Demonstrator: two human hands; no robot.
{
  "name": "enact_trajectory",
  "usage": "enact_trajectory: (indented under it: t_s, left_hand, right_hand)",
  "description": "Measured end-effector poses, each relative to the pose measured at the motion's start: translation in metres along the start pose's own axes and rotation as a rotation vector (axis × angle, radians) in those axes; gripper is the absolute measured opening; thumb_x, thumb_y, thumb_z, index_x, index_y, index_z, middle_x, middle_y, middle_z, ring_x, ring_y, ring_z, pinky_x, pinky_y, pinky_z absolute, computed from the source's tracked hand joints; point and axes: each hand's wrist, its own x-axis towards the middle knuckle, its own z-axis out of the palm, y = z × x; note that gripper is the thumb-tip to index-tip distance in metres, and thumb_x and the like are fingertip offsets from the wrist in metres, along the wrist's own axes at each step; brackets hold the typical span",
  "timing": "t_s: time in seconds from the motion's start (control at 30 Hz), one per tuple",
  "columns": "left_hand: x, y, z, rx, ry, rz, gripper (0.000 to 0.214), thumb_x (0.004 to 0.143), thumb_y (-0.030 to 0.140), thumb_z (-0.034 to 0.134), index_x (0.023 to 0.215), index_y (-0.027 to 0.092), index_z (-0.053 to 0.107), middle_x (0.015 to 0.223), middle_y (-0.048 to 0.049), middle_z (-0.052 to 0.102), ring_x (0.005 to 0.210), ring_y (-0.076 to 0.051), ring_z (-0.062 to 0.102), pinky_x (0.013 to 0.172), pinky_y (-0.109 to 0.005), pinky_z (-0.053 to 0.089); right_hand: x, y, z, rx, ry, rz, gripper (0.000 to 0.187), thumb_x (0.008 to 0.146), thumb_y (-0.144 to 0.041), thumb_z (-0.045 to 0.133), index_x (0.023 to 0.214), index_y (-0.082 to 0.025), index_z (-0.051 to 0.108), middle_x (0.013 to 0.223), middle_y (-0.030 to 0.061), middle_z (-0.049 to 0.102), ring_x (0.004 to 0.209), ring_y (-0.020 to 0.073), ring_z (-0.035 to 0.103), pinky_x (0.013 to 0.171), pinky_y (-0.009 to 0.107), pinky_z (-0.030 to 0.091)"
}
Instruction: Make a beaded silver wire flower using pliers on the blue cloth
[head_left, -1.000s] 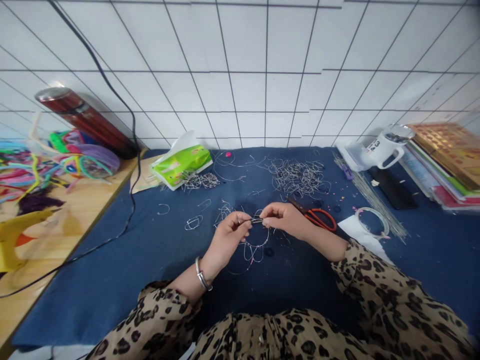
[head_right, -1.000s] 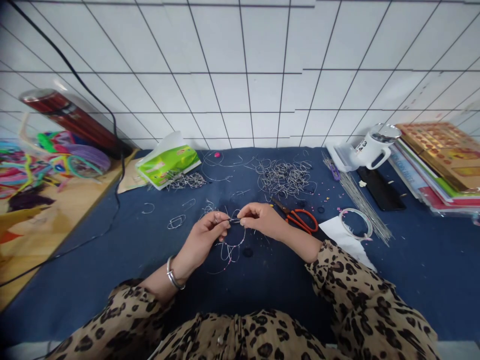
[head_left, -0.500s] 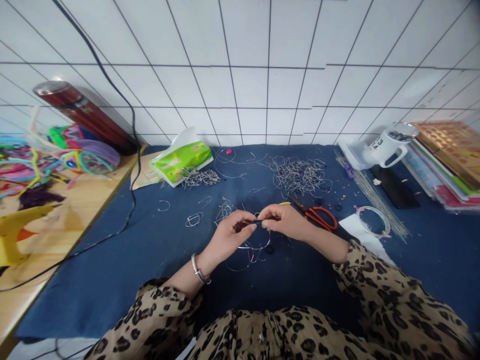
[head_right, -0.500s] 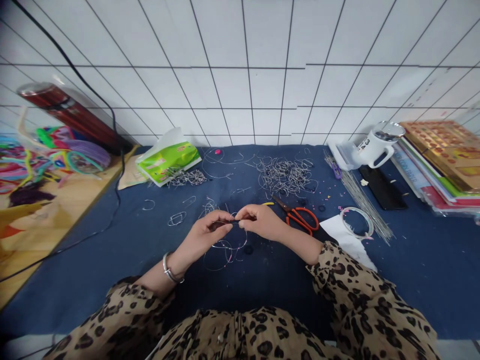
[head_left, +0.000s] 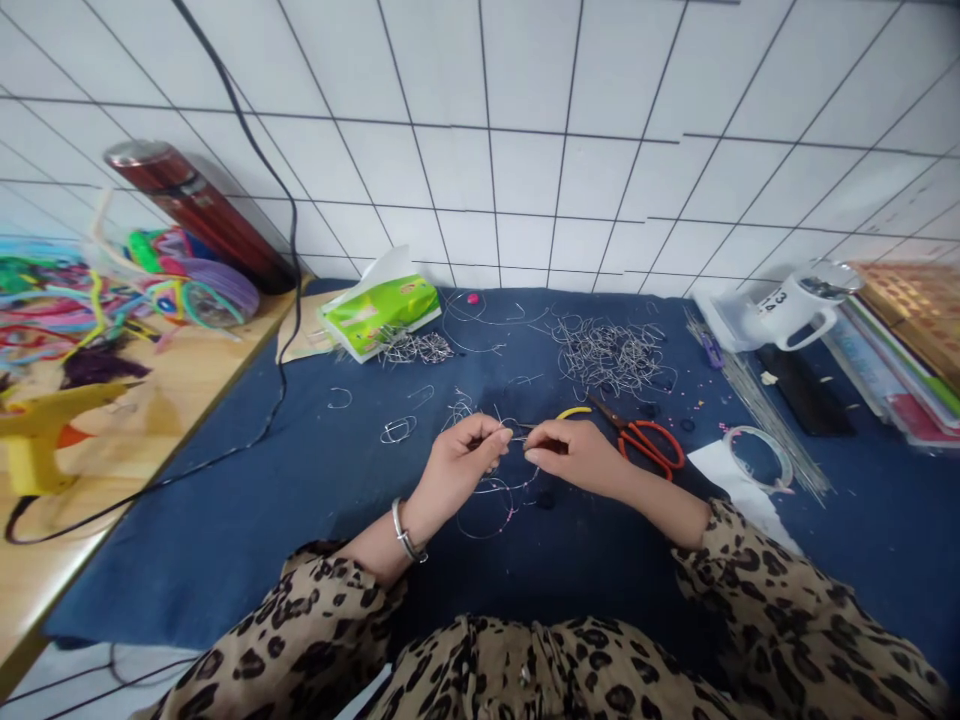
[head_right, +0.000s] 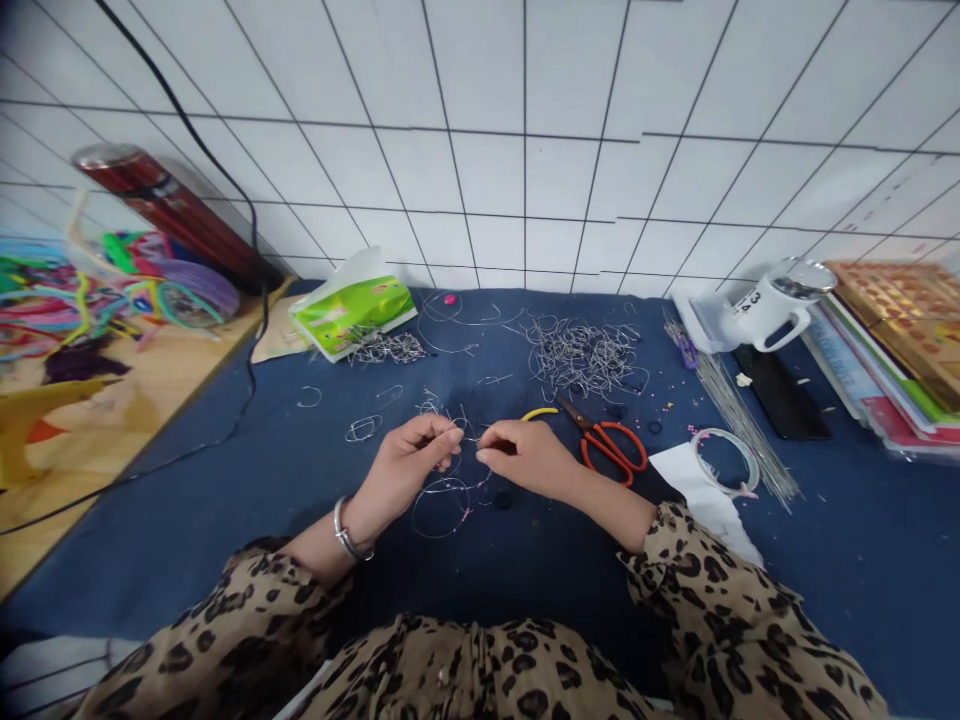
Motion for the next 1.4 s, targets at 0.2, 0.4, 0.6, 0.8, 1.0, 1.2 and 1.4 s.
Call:
enact_trajectory:
  t_s: [0.2,0.4,0.6,0.8,1.0,1.2,1.4]
  left_hand:
    - [0.001,0.0,0.0,-0.013,-0.021,0.021,0.017,0.083,0.034,0.057,0.079,0.017,0.059,0.068,0.0015,0.056,0.061,-0.009,0.051,0.058,-0.02,0.041]
    - [0.001,0.002,0.0,-0.022,-0.023,0.073,0.019,0.085,0.033,0.054,0.079,0.016,0.061,0.092,-0.0044,0.061,0.071,-0.011,0.054,0.064,-0.023,0.045]
    - [0.0,0.004,0.001,-0.101,-0.103,0.053,0.021,0.086,0.032,0.053,0.079,0.015,0.064,0.093,-0.007,0.065,0.078,-0.014,0.058,0.071,-0.026,0.046]
    - [0.001,0.002,0.003,-0.268,-0.055,0.002,0.019,0.084,0.032,0.055,0.08,0.015,0.063,0.088,-0.0073,0.068,0.089,-0.019,0.062,0.085,-0.033,0.044]
    - [0.003,0.0,0.004,-0.386,-0.035,-0.087,0.019,0.083,0.033,0.057,0.081,0.015,0.063,0.094,-0.009,0.068,0.083,-0.018,0.063,0.08,-0.033,0.046]
    - [0.003,-0.002,0.004,-0.457,-0.034,-0.114,0.016,0.083,0.031,0.058,0.081,0.016,0.062,0.096,-0.0088,0.068,0.089,-0.019,0.064,0.079,-0.032,0.047]
    - [0.005,0.001,-0.004,-0.505,-0.015,-0.123,0.016,0.083,0.031,0.058,0.079,0.015,0.058,0.098,-0.0085,0.068,0.087,-0.017,0.065,0.072,-0.025,0.049]
  right_hand:
    - [-0.001,0.001,0.005,-0.096,0.019,-0.035,0.013,0.081,-0.027,0.051,0.079,-0.02,0.062,0.063,-0.0048,0.056,0.058,0.0071,0.048,0.057,0.019,0.035]
    - [-0.001,0.001,0.007,-0.115,0.039,-0.056,0.012,0.081,-0.024,0.052,0.078,-0.019,0.062,0.063,-0.0048,0.056,0.058,0.0067,0.048,0.058,0.019,0.034]
    - [0.0,0.002,0.006,-0.119,0.022,-0.054,0.012,0.08,-0.021,0.05,0.074,-0.019,0.061,0.062,-0.0053,0.053,0.056,0.0062,0.045,0.056,0.019,0.032]
    - [0.0,0.004,0.006,-0.118,0.028,-0.045,0.013,0.081,-0.023,0.051,0.076,-0.019,0.063,0.062,-0.0052,0.054,0.057,0.0064,0.046,0.057,0.019,0.032]
    - [0.0,0.006,0.007,-0.095,0.021,-0.022,0.013,0.081,-0.024,0.052,0.08,-0.019,0.063,0.062,-0.0048,0.055,0.057,0.0069,0.047,0.057,0.019,0.033]
    - [0.0,0.005,0.006,-0.135,0.024,-0.037,0.015,0.083,-0.028,0.051,0.081,-0.019,0.063,0.062,-0.0044,0.055,0.057,0.0074,0.048,0.057,0.019,0.034]
    - [0.003,0.004,-0.018,-0.372,0.107,-0.148,0.028,0.091,-0.033,0.038,0.085,-0.019,0.062,0.08,0.0007,0.062,0.075,0.0111,0.054,0.071,0.023,0.038]
